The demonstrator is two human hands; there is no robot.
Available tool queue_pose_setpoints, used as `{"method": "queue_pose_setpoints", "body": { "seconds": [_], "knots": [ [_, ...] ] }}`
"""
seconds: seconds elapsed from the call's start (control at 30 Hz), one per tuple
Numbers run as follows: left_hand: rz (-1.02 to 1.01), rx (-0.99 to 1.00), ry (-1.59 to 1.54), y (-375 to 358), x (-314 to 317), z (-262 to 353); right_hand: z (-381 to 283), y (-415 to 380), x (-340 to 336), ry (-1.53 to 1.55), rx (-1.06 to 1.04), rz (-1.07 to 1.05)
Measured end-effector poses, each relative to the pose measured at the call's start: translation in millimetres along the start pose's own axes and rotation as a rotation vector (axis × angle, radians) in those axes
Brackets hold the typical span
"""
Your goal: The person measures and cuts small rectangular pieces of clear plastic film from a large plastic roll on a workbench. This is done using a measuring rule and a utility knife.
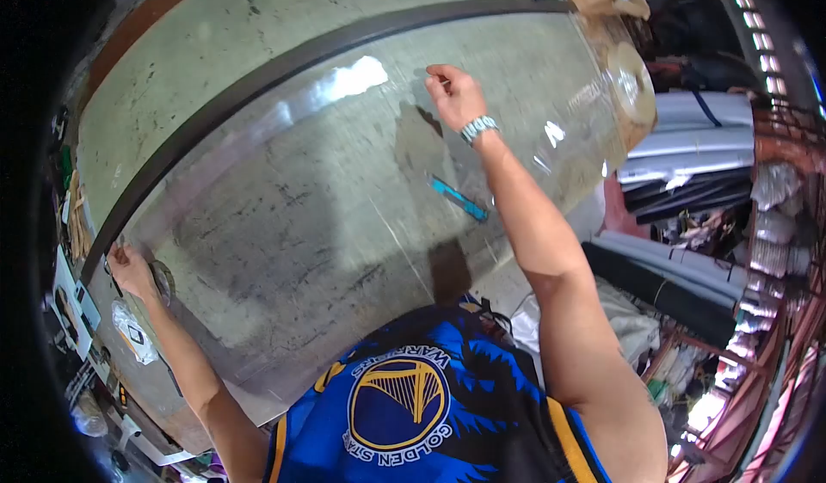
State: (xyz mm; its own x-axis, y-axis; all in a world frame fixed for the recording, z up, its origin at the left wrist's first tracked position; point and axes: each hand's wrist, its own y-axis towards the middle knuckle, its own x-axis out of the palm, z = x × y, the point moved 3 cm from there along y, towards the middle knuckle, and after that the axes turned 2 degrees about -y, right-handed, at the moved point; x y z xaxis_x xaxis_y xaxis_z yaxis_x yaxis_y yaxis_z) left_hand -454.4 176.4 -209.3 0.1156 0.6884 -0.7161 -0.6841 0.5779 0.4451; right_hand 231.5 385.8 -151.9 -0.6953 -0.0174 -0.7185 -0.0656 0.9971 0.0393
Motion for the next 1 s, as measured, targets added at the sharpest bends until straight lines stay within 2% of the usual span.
{"method": "queue_pose_setpoints", "body": {
  "seconds": [0.03, 0.13, 0.2, 0.23, 0.27, 0.3, 0.33, 0.37, 0.47, 0.53, 0.6, 0.7, 0.8, 0.87, 0.93, 1.0],
  "knots": [
    [0.09, 0.101, -0.01, -1.3, -4.4, 14.9, -13.7, -19.1, -21.1, -0.083, -0.061, 0.023],
    [-0.085, 0.081, -0.194, -50.0, -4.9, 75.4, 7.9, -112.1, -53.4, -0.196, -0.006, 0.016],
    [-0.293, 0.084, -0.245, -117.7, -0.4, 171.1, 29.8, -171.2, -50.2, -0.278, 0.043, -0.002],
    [-0.47, 0.03, -0.34, -153.9, 2.0, 219.0, 39.5, -195.4, -47.4, -0.333, 0.055, -0.011],
    [-0.651, 0.106, -0.407, -189.7, 15.8, 246.9, 42.4, -213.0, -44.1, -0.388, 0.025, 0.032],
    [-0.749, 0.244, -0.458, -219.5, 15.4, 295.0, 42.2, -225.0, -38.6, -0.445, -0.003, 0.077],
    [-0.856, 0.3, -0.549, -253.9, 28.4, 325.4, 41.3, -232.9, -33.4, -0.495, 0.021, 0.107],
    [-0.813, 0.488, -0.67, -285.0, 37.4, 358.6, 46.1, -238.4, -26.4, -0.469, -0.02, 0.156],
    [-0.91, 0.688, -0.726, -342.8, 59.7, 451.4, 48.6, -243.2, -17.0, -0.486, -0.044, 0.169],
    [-0.993, 0.854, -0.696, -363.1, 84.3, 488.2, 57.9, -241.8, -12.7, -0.484, -0.041, 0.153],
    [-1.029, 1.01, -0.65, -386.7, 109.8, 508.8, 62.8, -244.8, -11.8, -0.506, -0.025, 0.122],
    [-1.339, 1.016, -0.502, -398.9, 128.6, 516.5, 71.5, -249.1, -22.2, -0.419, -0.046, 0.118],
    [-1.388, 0.965, -0.477, -385.8, 102.6, 527.2, 75.4, -258.3, -32.3, -0.312, -0.138, 0.144],
    [-1.392, 0.855, -0.407, -386.0, 103.8, 516.5, 76.8, -262.5, -42.9, -0.263, -0.192, 0.136],
    [-1.357, 0.855, -0.392, -384.4, 124.4, 494.2, 83.1, -260.2, -44.8, -0.233, -0.23, 0.101],
    [-1.363, 0.663, -0.438, -371.1, 124.0, 493.2, 88.8, -250.7, -45.3, -0.176, -0.252, 0.036]
  ]
}}
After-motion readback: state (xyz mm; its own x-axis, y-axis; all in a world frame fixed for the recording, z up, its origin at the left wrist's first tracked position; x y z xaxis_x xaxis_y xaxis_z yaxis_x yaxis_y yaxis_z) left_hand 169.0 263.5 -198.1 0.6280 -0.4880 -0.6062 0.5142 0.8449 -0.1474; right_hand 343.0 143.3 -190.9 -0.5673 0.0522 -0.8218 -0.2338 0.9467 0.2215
